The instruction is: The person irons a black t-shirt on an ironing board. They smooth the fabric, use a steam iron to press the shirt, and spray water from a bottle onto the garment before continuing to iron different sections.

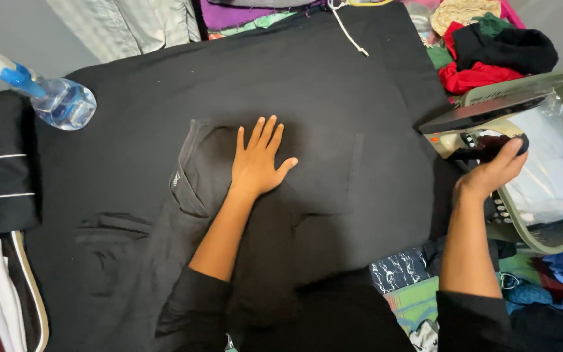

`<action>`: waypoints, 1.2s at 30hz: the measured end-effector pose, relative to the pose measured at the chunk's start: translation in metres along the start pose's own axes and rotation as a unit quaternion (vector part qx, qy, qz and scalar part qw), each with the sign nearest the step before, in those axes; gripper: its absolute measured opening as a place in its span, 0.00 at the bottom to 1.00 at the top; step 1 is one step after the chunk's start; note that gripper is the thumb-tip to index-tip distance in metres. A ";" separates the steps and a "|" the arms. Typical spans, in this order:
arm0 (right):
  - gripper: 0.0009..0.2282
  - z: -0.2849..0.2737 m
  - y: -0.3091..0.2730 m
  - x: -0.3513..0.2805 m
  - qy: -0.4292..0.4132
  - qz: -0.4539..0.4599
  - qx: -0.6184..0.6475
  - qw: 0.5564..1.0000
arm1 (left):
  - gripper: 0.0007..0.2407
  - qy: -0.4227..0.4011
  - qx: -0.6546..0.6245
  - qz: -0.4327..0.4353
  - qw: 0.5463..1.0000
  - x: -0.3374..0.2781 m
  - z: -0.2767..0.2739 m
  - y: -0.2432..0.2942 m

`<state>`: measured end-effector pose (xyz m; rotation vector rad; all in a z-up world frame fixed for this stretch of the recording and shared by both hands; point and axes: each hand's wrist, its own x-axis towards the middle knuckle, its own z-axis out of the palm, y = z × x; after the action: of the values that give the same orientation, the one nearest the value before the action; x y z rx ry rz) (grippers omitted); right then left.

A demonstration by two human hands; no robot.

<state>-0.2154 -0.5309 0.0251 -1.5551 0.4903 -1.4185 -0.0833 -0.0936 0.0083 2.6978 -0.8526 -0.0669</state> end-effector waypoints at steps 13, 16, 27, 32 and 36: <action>0.14 0.090 -0.076 -0.002 -0.302 -0.308 -0.287 0.855 | 0.24 0.129 -0.114 0.013 0.985 0.003 0.016 -0.017; 0.21 0.133 -0.133 -0.049 -0.436 -0.325 -0.282 0.791 | 0.24 0.049 -0.057 -0.056 0.996 0.005 0.010 -0.020; 0.19 0.184 -0.125 -0.104 -0.527 -0.296 -0.411 0.683 | 0.24 0.027 -0.047 -0.100 0.993 0.003 -0.004 -0.022; 0.19 0.189 -0.118 -0.107 -0.541 -0.289 -0.422 0.668 | 0.24 0.044 -0.061 -0.094 0.993 0.003 -0.002 -0.025; 0.19 0.195 -0.119 -0.107 -0.555 -0.312 -0.400 0.659 | 0.24 0.055 -0.067 -0.092 0.992 0.003 -0.001 -0.025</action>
<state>-0.0964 -0.3170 0.0877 -3.1380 -0.3052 -0.3048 -0.0663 -0.0757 0.0014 2.6180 -0.5467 -0.0146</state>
